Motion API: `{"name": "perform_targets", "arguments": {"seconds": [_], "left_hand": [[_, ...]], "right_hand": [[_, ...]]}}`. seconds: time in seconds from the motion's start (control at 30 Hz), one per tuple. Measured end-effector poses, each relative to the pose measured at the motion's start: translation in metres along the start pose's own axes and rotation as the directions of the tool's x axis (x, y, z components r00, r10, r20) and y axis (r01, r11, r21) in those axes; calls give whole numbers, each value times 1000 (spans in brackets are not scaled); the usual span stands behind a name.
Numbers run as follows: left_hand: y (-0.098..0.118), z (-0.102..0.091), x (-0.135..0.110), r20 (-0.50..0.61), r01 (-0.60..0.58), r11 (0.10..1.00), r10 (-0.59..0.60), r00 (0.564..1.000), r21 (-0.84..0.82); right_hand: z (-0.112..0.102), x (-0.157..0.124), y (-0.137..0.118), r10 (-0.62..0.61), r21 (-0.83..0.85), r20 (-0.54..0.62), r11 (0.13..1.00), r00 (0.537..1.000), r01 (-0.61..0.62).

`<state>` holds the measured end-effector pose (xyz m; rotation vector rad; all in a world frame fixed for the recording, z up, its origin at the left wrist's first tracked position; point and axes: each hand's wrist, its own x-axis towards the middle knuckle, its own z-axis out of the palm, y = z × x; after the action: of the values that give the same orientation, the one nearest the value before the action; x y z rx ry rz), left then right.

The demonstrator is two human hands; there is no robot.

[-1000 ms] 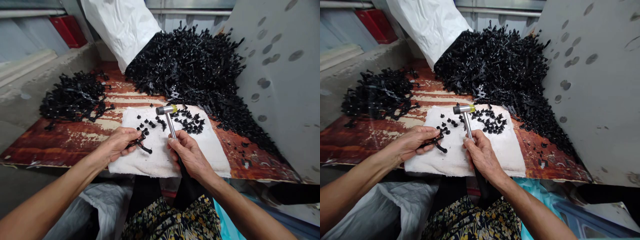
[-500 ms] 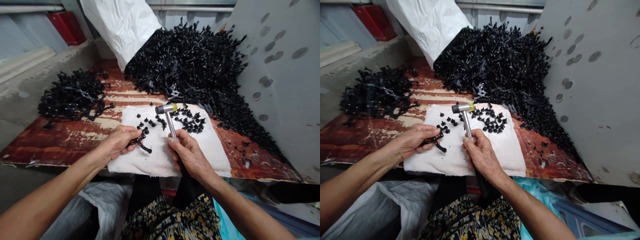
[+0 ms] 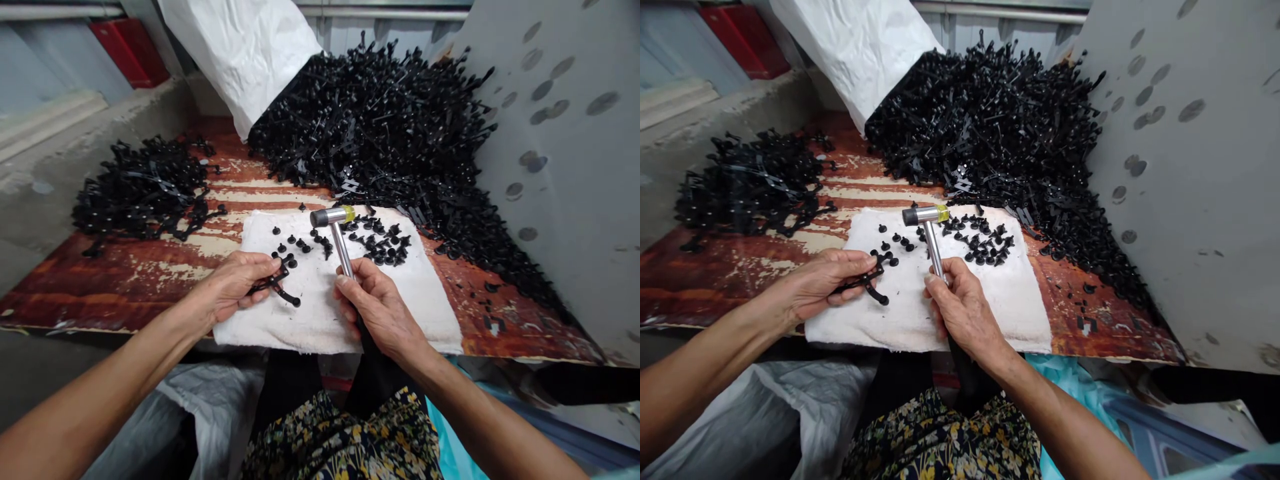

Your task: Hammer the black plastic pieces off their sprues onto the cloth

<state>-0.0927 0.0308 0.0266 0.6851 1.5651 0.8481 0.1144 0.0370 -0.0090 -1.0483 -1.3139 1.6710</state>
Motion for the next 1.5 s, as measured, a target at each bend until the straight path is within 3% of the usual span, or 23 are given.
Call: {"name": "perform_targets", "arguments": {"seconds": [0.37, 0.93, 1.2, 1.33, 1.4, 1.5], "left_hand": [[2, 6, -1, -58, 8, 1000, -7, 998, 13], [9, 7, 3, -44, -10, 996, 14, 999, 87], [6, -3, 4, -26, -46, 994, 49, 998, 102], [7, -7, 9, 32, -45, 993, 42, 999, 112], [6, -9, 11, 43, -43, 992, 38, 998, 118], [4, -9, 14, 14, -52, 992, 51, 999, 117]], "right_hand": [[0, -1, 0, 11, 6, -4, 1000, 1000, -11], [3, -2, -5, 40, -21, -11, 999, 999, -41], [-3, 0, -9, 64, -132, 64, 990, 996, -55], [-8, -3, -20, -46, -383, 118, 920, 992, 88], [-11, -6, -24, -176, -505, 147, 833, 973, 227], [-15, -10, -25, -371, -626, 222, 655, 902, 423]]}}
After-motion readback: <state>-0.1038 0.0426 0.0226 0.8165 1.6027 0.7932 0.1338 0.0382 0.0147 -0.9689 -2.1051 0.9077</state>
